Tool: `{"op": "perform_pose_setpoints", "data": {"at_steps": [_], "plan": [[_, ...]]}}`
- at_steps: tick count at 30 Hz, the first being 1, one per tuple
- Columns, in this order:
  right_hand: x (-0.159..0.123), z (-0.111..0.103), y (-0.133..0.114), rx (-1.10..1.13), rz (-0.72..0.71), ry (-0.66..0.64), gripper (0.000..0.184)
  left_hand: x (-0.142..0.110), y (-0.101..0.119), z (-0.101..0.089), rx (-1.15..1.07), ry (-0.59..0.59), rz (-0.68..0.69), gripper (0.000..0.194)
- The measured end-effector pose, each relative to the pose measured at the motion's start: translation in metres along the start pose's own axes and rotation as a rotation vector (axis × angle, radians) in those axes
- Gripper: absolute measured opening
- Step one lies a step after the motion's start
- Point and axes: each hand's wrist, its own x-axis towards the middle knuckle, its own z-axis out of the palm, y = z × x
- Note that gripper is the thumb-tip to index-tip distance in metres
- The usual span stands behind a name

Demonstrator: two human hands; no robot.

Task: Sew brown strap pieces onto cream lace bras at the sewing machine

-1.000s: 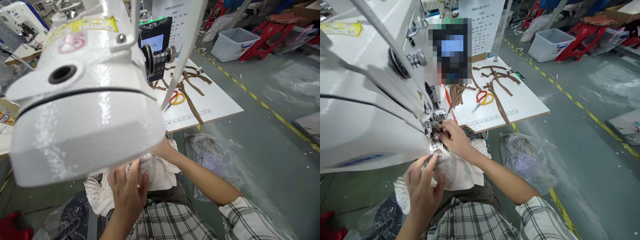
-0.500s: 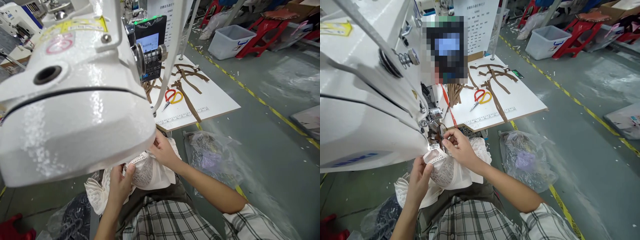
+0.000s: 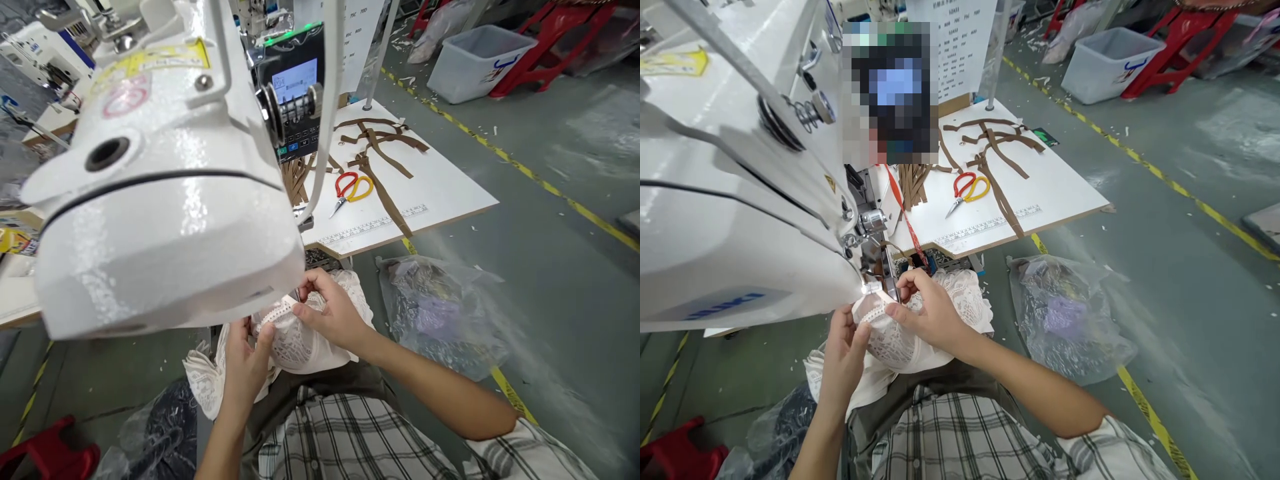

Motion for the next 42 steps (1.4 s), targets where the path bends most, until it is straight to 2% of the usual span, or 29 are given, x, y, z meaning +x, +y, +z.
{"op": "perform_pose_setpoints", "data": {"at_steps": [7, 12, 16, 18, 21, 23, 26, 28, 31, 33, 35, 42], "plan": [[-0.006, 0.003, -0.006, -0.086, 0.005, 0.022, 0.030, -0.004, 0.000, -0.002, -0.075, 0.047, 0.025, 0.042], [-0.008, 0.010, -0.011, -0.207, -0.012, 0.063, 0.039, -0.004, 0.005, -0.001, -0.105, 0.058, 0.046, 0.034], [-0.011, 0.011, -0.007, -0.102, 0.075, 0.067, 0.035, -0.013, 0.007, 0.002, -0.064, 0.062, 0.050, 0.029], [-0.015, 0.004, -0.006, 0.020, 0.155, 0.016, 0.033, -0.021, 0.008, 0.005, -0.063, 0.016, 0.033, 0.026], [-0.027, -0.013, -0.011, 0.103, 0.205, -0.102, 0.023, -0.030, 0.012, 0.011, -0.113, -0.169, -0.016, 0.025], [-0.038, -0.025, -0.016, 0.032, 0.170, -0.151, 0.019, -0.030, 0.015, 0.018, -0.223, -0.299, -0.071, 0.032], [-0.055, -0.038, -0.021, -0.261, 0.058, -0.210, 0.016, -0.028, 0.023, 0.032, -0.529, -0.401, -0.184, 0.042], [-0.065, -0.043, -0.019, -0.518, -0.057, -0.208, 0.014, -0.029, 0.030, 0.041, -0.732, -0.401, -0.225, 0.038], [-0.077, -0.049, -0.009, -0.792, -0.256, -0.046, 0.017, -0.040, 0.037, 0.047, -0.907, -0.285, -0.188, 0.021], [-0.082, -0.053, -0.003, -0.849, -0.355, 0.082, 0.020, -0.052, 0.035, 0.048, -0.929, -0.194, -0.138, 0.028], [-0.086, -0.056, 0.001, -0.839, -0.423, 0.149, 0.022, -0.065, 0.028, 0.047, -0.904, -0.160, -0.087, 0.038], [-0.094, -0.048, 0.000, -0.791, -0.509, 0.174, 0.031, -0.090, 0.007, 0.044, -0.840, -0.140, -0.011, 0.043]]}}
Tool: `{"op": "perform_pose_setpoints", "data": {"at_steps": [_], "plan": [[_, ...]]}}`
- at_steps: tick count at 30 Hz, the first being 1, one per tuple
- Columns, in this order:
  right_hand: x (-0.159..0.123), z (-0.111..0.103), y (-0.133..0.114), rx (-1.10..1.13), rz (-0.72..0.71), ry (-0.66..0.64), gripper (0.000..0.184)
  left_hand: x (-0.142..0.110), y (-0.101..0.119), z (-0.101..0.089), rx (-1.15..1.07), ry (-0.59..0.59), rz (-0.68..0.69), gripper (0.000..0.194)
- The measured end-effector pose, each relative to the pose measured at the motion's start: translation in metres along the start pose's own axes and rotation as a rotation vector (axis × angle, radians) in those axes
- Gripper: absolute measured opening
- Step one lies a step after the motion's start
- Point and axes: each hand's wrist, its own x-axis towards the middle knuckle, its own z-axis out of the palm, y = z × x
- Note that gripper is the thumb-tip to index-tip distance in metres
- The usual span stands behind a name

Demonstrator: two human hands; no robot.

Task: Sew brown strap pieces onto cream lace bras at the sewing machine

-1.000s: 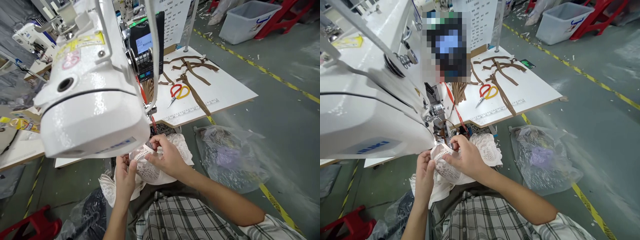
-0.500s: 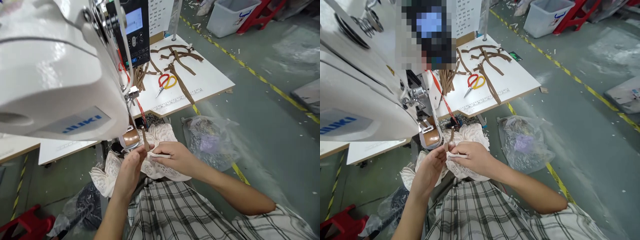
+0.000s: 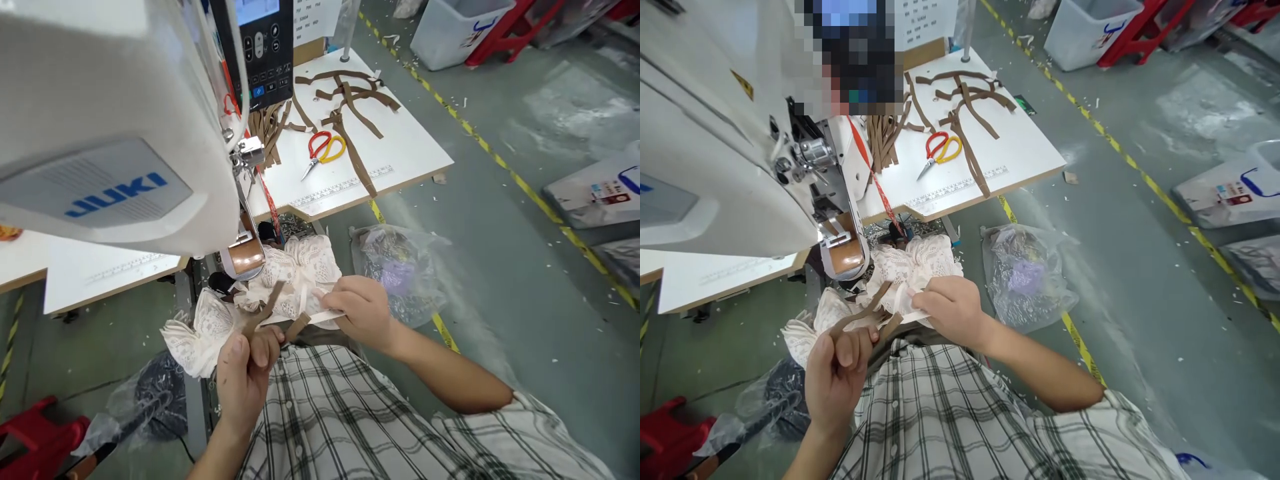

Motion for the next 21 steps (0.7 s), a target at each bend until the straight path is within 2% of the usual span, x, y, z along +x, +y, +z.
{"op": "perform_pose_setpoints", "data": {"at_steps": [4, 6, 7, 9, 11, 12, 13, 14, 15, 16, 17, 18, 19, 20, 21], "plan": [[0.001, 0.001, -0.004, -0.038, -0.014, -0.025, 0.035, -0.003, 0.003, 0.000, 0.008, -0.004, -0.005, 0.042], [0.004, 0.001, -0.004, -0.015, 0.007, -0.054, 0.029, 0.003, 0.008, 0.001, 0.007, 0.004, -0.005, 0.043], [0.005, 0.000, -0.004, 0.024, 0.047, -0.133, 0.025, 0.009, 0.012, 0.001, 0.017, 0.022, -0.008, 0.043], [0.008, 0.000, -0.005, 0.201, 0.147, -0.447, 0.022, 0.022, 0.022, -0.002, 0.087, 0.053, -0.036, 0.041], [0.008, 0.000, -0.006, 0.545, 0.272, -0.801, 0.024, 0.030, 0.031, -0.011, 0.254, 0.034, -0.089, 0.039], [0.007, 0.001, -0.007, 0.755, 0.377, -0.872, 0.025, 0.030, 0.032, -0.017, 0.376, -0.015, -0.100, 0.042], [0.004, 0.002, -0.009, 0.963, 0.527, -0.833, 0.027, 0.027, 0.029, -0.023, 0.518, -0.074, -0.089, 0.049], [0.002, 0.003, -0.013, 1.145, 0.715, -0.691, 0.027, 0.020, 0.021, -0.030, 0.677, -0.153, -0.052, 0.058], [-0.002, 0.004, -0.017, 1.285, 0.908, -0.487, 0.027, 0.011, 0.008, -0.037, 0.837, -0.236, 0.054, 0.075], [-0.005, 0.004, -0.022, 1.381, 1.073, -0.285, 0.027, 0.002, -0.010, -0.044, 0.957, -0.300, 0.153, 0.105], [-0.009, 0.003, -0.028, 1.449, 1.191, -0.139, 0.028, -0.007, -0.031, -0.051, 1.083, -0.390, 0.233, 0.122], [-0.013, 0.000, -0.034, 1.505, 1.263, -0.075, 0.031, -0.013, -0.052, -0.059, 1.224, -0.410, 0.355, 0.117], [-0.016, -0.004, -0.039, 1.549, 1.296, -0.080, 0.035, -0.016, -0.073, -0.067, 1.358, -0.331, 0.513, 0.094], [-0.019, -0.010, -0.043, 1.574, 1.294, -0.121, 0.038, -0.015, -0.089, -0.075, 1.398, -0.271, 0.567, 0.071], [-0.022, -0.019, -0.044, 1.572, 1.258, -0.164, 0.040, -0.011, -0.100, -0.084, 1.413, -0.232, 0.596, 0.058]]}}
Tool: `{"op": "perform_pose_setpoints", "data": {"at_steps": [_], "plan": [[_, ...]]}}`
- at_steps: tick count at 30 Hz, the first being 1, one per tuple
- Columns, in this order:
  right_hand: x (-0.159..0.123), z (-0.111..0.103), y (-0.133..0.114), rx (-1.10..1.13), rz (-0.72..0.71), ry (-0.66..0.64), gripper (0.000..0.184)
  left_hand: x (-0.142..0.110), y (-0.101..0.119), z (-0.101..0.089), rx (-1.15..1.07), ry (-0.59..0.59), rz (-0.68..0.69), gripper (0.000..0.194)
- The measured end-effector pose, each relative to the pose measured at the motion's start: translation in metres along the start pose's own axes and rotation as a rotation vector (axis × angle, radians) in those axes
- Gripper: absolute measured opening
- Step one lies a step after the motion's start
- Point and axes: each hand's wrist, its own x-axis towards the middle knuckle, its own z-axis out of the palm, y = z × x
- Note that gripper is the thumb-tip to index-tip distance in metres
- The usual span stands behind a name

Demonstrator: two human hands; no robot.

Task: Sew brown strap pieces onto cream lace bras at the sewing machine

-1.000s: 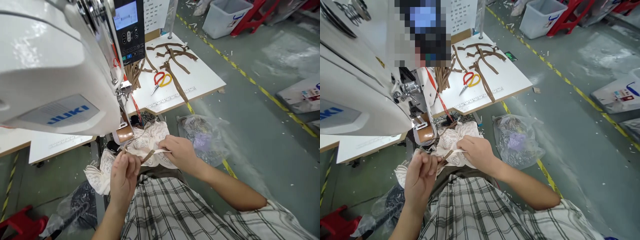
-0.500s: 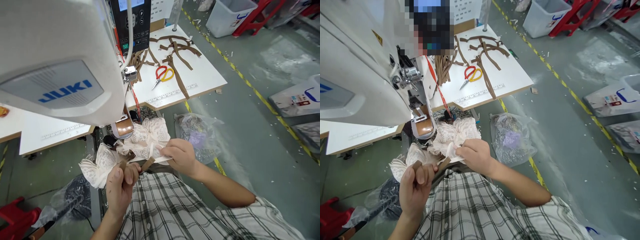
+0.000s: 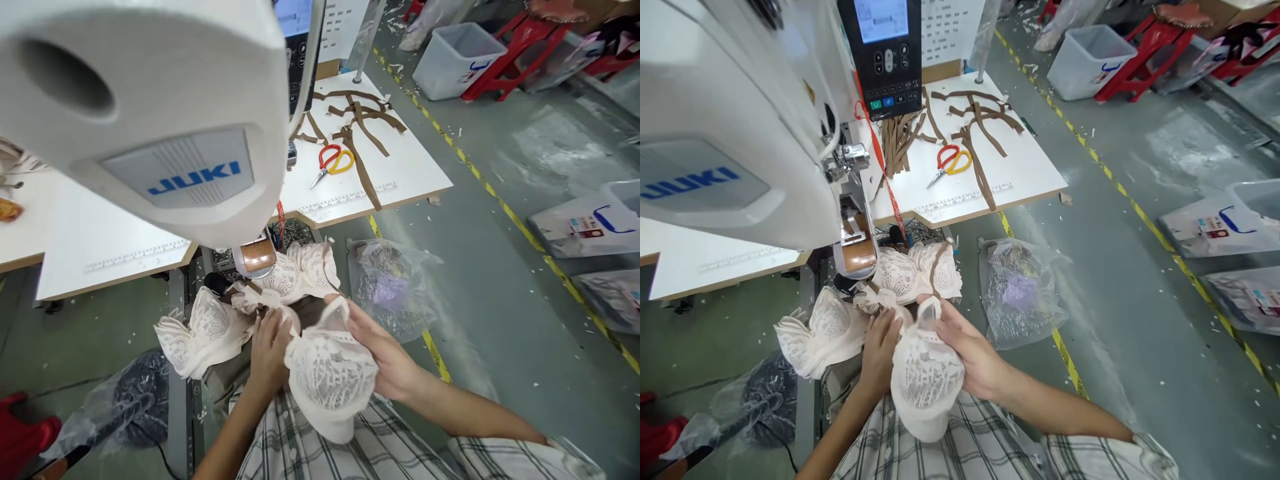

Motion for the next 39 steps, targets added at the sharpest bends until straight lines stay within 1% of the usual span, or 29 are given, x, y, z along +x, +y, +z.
{"op": "perform_pose_setpoints", "data": {"at_steps": [1, 2, 3, 5, 7, 8, 9, 10, 11, 12, 13, 14, 16, 17, 19, 20, 21, 23, 24, 25, 27, 28, 30, 32, 34, 35, 36, 37, 39], "plan": [[-0.007, -0.003, -0.005, -0.059, -0.041, -0.026, 0.041, 0.000, -0.011, 0.004, 0.017, 0.019, 0.003, 0.050], [-0.013, -0.007, -0.014, -0.145, -0.114, -0.030, 0.043, 0.003, -0.022, 0.002, 0.020, 0.035, 0.005, 0.045], [-0.017, -0.013, -0.024, -0.251, -0.212, -0.010, 0.044, 0.009, -0.032, -0.006, 0.026, 0.061, 0.007, 0.042], [-0.015, -0.027, -0.048, -0.482, -0.449, 0.088, 0.045, 0.023, -0.049, -0.032, 0.044, 0.113, 0.023, 0.040], [0.002, -0.042, -0.071, -0.711, -0.694, 0.222, 0.044, 0.037, -0.058, -0.057, 0.099, 0.214, 0.065, 0.039], [0.016, -0.050, -0.080, -0.824, -0.813, 0.283, 0.043, 0.044, -0.061, -0.065, 0.163, 0.290, 0.090, 0.037], [0.032, -0.058, -0.086, -0.949, -0.922, 0.339, 0.043, 0.050, -0.064, -0.068, 0.231, 0.339, 0.081, 0.036], [0.049, -0.068, -0.090, -1.082, -1.004, 0.398, 0.043, 0.055, -0.066, -0.066, 0.298, 0.346, 0.049, 0.036], [0.067, -0.078, -0.091, -1.214, -1.024, 0.456, 0.043, 0.058, -0.069, -0.059, 0.350, 0.314, 0.000, 0.037], [0.083, -0.088, -0.089, -1.355, -0.954, 0.495, 0.042, 0.060, -0.072, -0.050, 0.378, 0.244, -0.060, 0.038], [0.097, -0.098, -0.085, -1.486, -0.823, 0.517, 0.041, 0.060, -0.075, -0.038, 0.387, 0.161, -0.110, 0.039], [0.108, -0.106, -0.079, -1.606, -0.668, 0.497, 0.040, 0.059, -0.077, -0.025, 0.385, 0.094, -0.145, 0.041], [0.122, -0.116, -0.061, -1.712, -0.524, 0.452, 0.039, 0.053, -0.080, 0.002, 0.368, 0.016, -0.193, 0.047], [0.126, -0.115, -0.050, -1.739, -0.506, 0.447, 0.040, 0.049, -0.079, 0.014, 0.359, -0.014, -0.217, 0.049], [0.131, -0.105, -0.026, -1.765, -0.576, 0.435, 0.044, 0.042, -0.072, 0.034, 0.340, -0.075, -0.260, 0.052], [0.133, -0.097, -0.014, -1.787, -0.632, 0.374, 0.047, 0.039, -0.067, 0.041, 0.332, -0.106, -0.276, 0.053], [0.136, -0.089, -0.002, -1.809, -0.693, 0.277, 0.049, 0.038, -0.061, 0.046, 0.327, -0.135, -0.292, 0.055], [0.145, -0.078, 0.018, -1.864, -0.762, 0.035, 0.052, 0.035, -0.055, 0.046, 0.326, -0.186, -0.320, 0.060], [0.150, -0.079, 0.025, -1.897, -0.751, -0.064, 0.054, 0.032, -0.055, 0.040, 0.327, -0.209, -0.334, 0.063], [0.156, -0.083, 0.030, -1.926, -0.718, -0.116, 0.056, 0.027, -0.058, 0.030, 0.333, -0.227, -0.359, 0.065], [0.164, -0.101, 0.034, -1.959, -0.641, -0.127, 0.061, 0.007, -0.073, -0.002, 0.367, -0.235, -0.472, 0.063], [0.167, -0.112, 0.033, -1.946, -0.639, -0.115, 0.061, -0.008, -0.083, -0.022, 0.399, -0.222, -0.569, 0.056], [0.167, -0.129, 0.028, -1.891, -0.643, -0.109, 0.054, -0.045, -0.106, -0.062, 0.502, -0.160, -0.841, 0.041], [0.162, -0.129, 0.026, -1.786, -0.681, 0.022, 0.047, -0.081, -0.127, -0.095, 0.586, -0.132, -1.083, 0.035], [0.153, -0.108, 0.030, -1.657, -0.741, 0.201, 0.042, -0.104, -0.138, -0.115, 0.600, -0.164, -1.210, 0.031], [0.147, -0.091, 0.035, -1.604, -0.754, 0.235, 0.039, -0.109, -0.138, -0.119, 0.595, -0.187, -1.234, 0.028], [0.143, -0.070, 0.043, -1.570, -0.754, 0.191, 0.035, -0.110, -0.133, -0.122, 0.587, -0.206, -1.237, 0.028], [0.138, -0.048, 0.052, -1.559, -0.691, 0.061, 0.032, -0.106, -0.123, -0.122, 0.579, -0.219, -1.222, 0.030], [0.132, -0.004, 0.073, -1.534, -0.544, -0.296, 0.037, -0.090, -0.092, -0.120, 0.551, -0.222, -1.146, 0.041]]}}
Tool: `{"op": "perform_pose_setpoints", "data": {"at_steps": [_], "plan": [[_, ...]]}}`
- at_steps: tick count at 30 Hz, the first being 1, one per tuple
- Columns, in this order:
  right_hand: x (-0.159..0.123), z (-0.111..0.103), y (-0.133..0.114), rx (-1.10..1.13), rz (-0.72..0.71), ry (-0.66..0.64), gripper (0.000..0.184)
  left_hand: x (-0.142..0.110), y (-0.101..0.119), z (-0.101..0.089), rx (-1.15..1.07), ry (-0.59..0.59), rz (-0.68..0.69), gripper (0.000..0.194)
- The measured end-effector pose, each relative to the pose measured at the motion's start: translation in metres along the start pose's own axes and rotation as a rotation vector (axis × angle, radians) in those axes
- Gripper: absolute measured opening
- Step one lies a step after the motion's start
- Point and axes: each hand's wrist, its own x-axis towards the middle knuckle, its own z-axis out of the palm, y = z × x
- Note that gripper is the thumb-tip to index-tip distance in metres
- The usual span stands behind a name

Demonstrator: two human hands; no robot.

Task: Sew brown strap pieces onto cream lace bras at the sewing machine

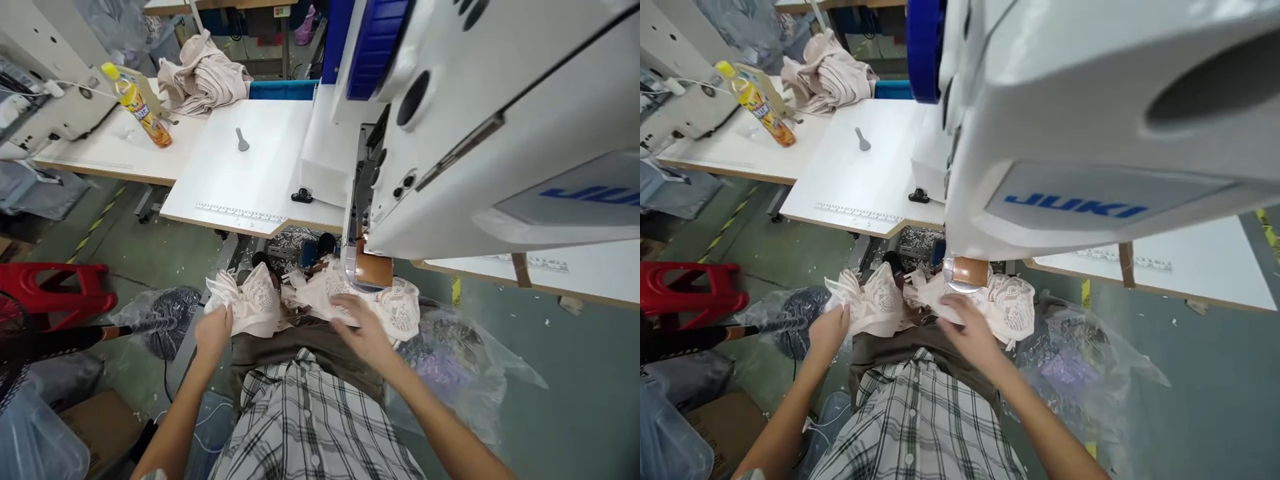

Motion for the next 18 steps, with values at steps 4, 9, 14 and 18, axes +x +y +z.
{"op": "perform_pose_setpoints", "data": {"at_steps": [4, 9, 14, 18], "plan": [[0.022, 0.021, -0.054, 0.076, -0.200, -0.424, 0.058, -0.049, 0.055, -0.042, -0.159, -0.037, 0.380, 0.044], [0.010, -0.063, -0.076, 0.098, -0.221, -0.590, 0.041, -0.034, 0.116, -0.066, -0.897, -0.064, 0.454, 0.029], [-0.039, -0.172, -0.084, 0.258, -0.064, -0.624, 0.031, -0.031, 0.209, -0.064, -1.345, -1.007, 0.432, 0.044], [-0.039, -0.218, -0.024, 0.047, 0.129, -0.363, 0.032, -0.045, 0.245, -0.067, -1.355, -0.960, 0.423, 0.034]]}}
